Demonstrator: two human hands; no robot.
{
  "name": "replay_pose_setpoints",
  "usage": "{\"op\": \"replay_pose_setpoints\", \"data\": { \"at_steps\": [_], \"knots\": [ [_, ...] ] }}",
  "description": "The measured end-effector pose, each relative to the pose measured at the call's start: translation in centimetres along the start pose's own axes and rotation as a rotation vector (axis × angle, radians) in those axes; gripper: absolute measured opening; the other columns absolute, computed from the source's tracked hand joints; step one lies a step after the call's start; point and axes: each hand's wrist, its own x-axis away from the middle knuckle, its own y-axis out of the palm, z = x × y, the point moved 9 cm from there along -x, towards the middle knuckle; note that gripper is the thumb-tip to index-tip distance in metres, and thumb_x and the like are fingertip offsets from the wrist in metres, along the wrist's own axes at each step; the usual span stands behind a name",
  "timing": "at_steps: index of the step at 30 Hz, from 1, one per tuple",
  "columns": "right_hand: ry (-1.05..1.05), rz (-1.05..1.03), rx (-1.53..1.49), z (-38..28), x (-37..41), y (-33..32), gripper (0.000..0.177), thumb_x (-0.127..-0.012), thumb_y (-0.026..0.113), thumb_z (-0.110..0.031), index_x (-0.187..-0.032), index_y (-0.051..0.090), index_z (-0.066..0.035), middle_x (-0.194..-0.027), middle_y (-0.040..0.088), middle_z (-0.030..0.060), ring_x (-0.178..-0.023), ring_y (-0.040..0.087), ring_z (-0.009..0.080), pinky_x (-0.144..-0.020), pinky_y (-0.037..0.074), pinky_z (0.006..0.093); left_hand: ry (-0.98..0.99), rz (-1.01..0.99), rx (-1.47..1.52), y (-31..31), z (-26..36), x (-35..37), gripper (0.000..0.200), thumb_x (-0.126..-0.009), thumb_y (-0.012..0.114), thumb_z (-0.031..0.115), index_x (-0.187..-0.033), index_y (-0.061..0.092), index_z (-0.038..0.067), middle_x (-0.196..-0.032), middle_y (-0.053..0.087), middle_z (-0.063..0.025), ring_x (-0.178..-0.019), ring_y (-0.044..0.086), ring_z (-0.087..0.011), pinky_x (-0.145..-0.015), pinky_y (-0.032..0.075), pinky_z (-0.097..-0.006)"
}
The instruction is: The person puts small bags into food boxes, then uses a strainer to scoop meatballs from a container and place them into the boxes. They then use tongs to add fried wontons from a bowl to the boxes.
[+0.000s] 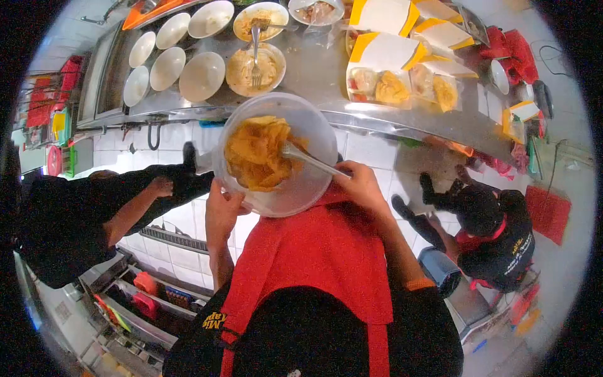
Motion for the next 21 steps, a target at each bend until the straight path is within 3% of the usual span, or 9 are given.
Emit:
{"op": "replay_pose_setpoints", "data": {
  "at_steps": [2,11,18,21],
  "knots": [
    [0.008,0.017,-0.035,0.4,-0.5,0.5,0.036,-0.085,0.065,-0.024,-0.109,0.068,0.002,-0.102,0.071,0.0205,-0.095,0.069,0.0286,-0.088,0.052,0.0375,0.067,-0.012,0.044,0.2,0.3,0.0,0.037,-0.086,0.063,0.009,-0.117,0.048,-0.003,-0.093,0.070,-0.0246,-0.074,0.073,-0.0282,-0.062,0.058,-0.0362],
    [-0.058,0.092,-0.016,1.3,-3.0,2.6,0.038,-0.084,0.065,-0.025,-0.110,0.068,0.003,-0.103,0.071,0.0210,-0.097,0.069,0.0300,-0.088,0.052,0.0367,-0.009,-0.021,0.004,0.5,0.1,0.1,0.034,-0.086,0.064,0.012,-0.113,0.049,-0.003,-0.098,0.070,-0.0250,-0.077,0.073,-0.0283,-0.063,0.058,-0.0361],
    [0.013,0.087,-0.092,2.2,-2.9,2.6,0.038,-0.083,0.067,-0.025,-0.108,0.069,0.004,-0.101,0.072,0.0210,-0.094,0.070,0.0292,-0.085,0.053,0.0364,0.035,-0.030,0.001,0.3,-0.5,-0.3,0.035,-0.086,0.064,0.012,-0.113,0.048,-0.004,-0.099,0.069,-0.0259,-0.080,0.073,-0.0278,-0.064,0.059,-0.0356],
    [0.043,0.082,-0.119,1.7,-1.4,1.4,0.036,-0.084,0.067,-0.023,-0.107,0.069,0.005,-0.099,0.072,0.0199,-0.091,0.070,0.0273,-0.084,0.053,0.0358,-0.066,-0.070,0.056,0.5,-1.5,-0.5,0.036,-0.086,0.064,0.010,-0.114,0.046,-0.005,-0.099,0.068,-0.0270,-0.083,0.073,-0.0271,-0.063,0.059,-0.0349]
  ]
}}
